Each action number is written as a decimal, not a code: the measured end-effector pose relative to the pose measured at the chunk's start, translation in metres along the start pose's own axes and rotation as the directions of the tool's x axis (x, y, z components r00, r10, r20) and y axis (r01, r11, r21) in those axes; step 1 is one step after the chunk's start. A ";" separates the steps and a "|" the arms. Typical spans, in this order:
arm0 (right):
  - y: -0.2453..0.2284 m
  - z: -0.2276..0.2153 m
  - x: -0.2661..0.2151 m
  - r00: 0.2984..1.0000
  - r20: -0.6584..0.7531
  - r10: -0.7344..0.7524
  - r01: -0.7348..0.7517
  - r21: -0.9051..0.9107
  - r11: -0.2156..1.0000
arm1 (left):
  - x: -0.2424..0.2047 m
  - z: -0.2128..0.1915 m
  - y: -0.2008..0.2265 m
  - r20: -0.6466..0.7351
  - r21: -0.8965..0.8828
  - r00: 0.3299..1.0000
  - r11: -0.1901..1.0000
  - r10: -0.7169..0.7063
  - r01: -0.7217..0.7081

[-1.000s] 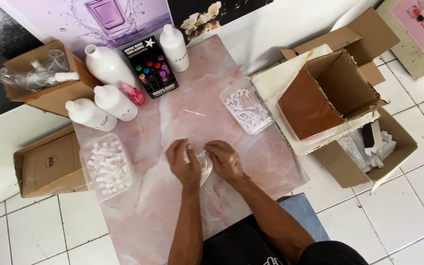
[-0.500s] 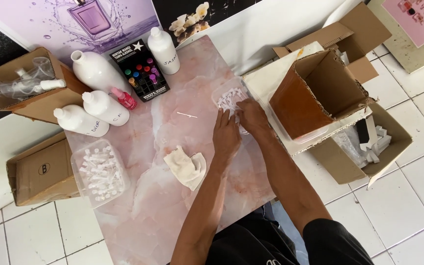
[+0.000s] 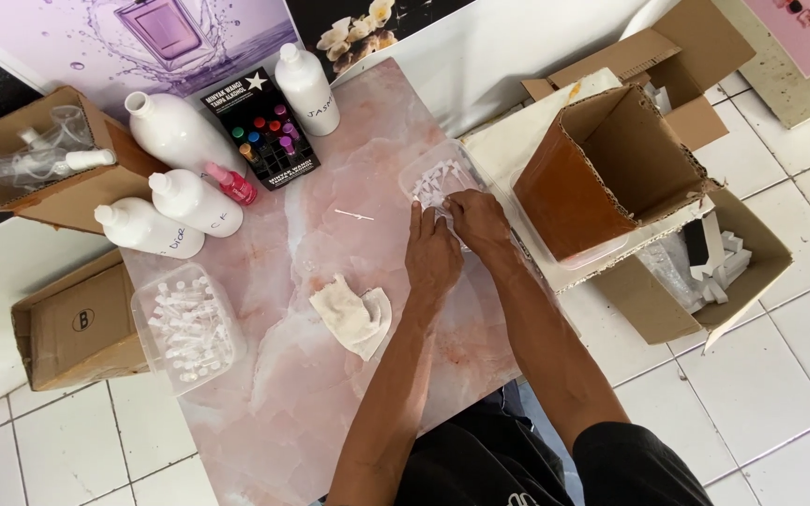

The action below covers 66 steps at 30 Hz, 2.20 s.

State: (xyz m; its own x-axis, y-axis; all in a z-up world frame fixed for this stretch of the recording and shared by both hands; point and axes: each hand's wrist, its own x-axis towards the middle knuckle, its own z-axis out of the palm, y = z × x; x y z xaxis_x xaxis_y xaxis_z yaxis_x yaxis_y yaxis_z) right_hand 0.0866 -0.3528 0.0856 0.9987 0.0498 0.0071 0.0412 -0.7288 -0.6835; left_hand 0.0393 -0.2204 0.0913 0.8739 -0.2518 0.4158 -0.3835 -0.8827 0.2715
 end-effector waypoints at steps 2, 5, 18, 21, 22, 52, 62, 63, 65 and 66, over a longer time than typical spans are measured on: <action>0.003 0.000 0.002 1.000 -0.023 -0.008 0.008 0.024 1.000 | -0.004 0.011 0.000 -0.013 -0.044 1.000 0.999 -0.024 0.024; 0.012 0.003 0.004 0.998 -0.057 -0.022 0.026 0.063 0.998 | -0.007 0.016 -0.003 0.001 -0.083 0.999 0.995 -0.048 0.048; -0.005 -0.006 -0.010 0.995 -0.019 0.102 -0.099 0.122 0.988 | -0.021 0.043 -0.016 0.155 -0.220 0.980 0.963 -0.124 0.157; 0.003 0.009 -0.008 0.994 -0.109 0.015 -0.006 0.074 0.997 | -0.021 0.043 -0.021 0.103 -0.264 0.989 0.956 -0.106 0.130; 0.013 0.010 -0.008 0.995 -0.104 0.008 0.000 0.075 0.997 | -0.018 0.040 -0.013 0.100 -0.260 0.989 0.956 -0.113 0.136; -0.154 0.120 -0.059 0.928 -0.111 -0.355 0.317 0.734 0.601 | -0.110 -0.099 -0.119 -0.127 -0.852 0.616 0.404 -0.777 0.334; -0.168 0.152 -0.063 0.997 0.011 -0.072 0.031 0.832 0.554 | -0.119 -0.103 -0.126 -0.222 -0.788 0.622 0.513 -0.751 0.339; -0.167 0.154 -0.063 0.999 -0.010 -0.037 0.029 0.827 0.561 | -0.119 -0.103 -0.128 -0.232 -0.774 0.634 0.534 -0.738 0.339; -0.165 0.152 -0.062 0.999 -0.040 0.007 0.029 0.820 0.571 | -0.122 -0.097 -0.136 -0.248 -0.782 0.611 0.528 -0.751 0.332; -0.164 0.150 -0.061 0.996 -0.072 0.054 0.028 0.815 0.579 | -0.124 -0.093 -0.141 -0.263 -0.788 0.591 0.524 -0.763 0.325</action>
State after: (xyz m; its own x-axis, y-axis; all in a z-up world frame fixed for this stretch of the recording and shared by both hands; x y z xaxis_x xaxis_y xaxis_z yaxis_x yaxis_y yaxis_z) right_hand 0.0144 -0.1338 0.0876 0.9990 -0.0388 0.0231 0.0281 0.1354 -0.9904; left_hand -0.0428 -0.0279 0.0828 0.7300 0.6291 0.2672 -0.1521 -0.2316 0.9609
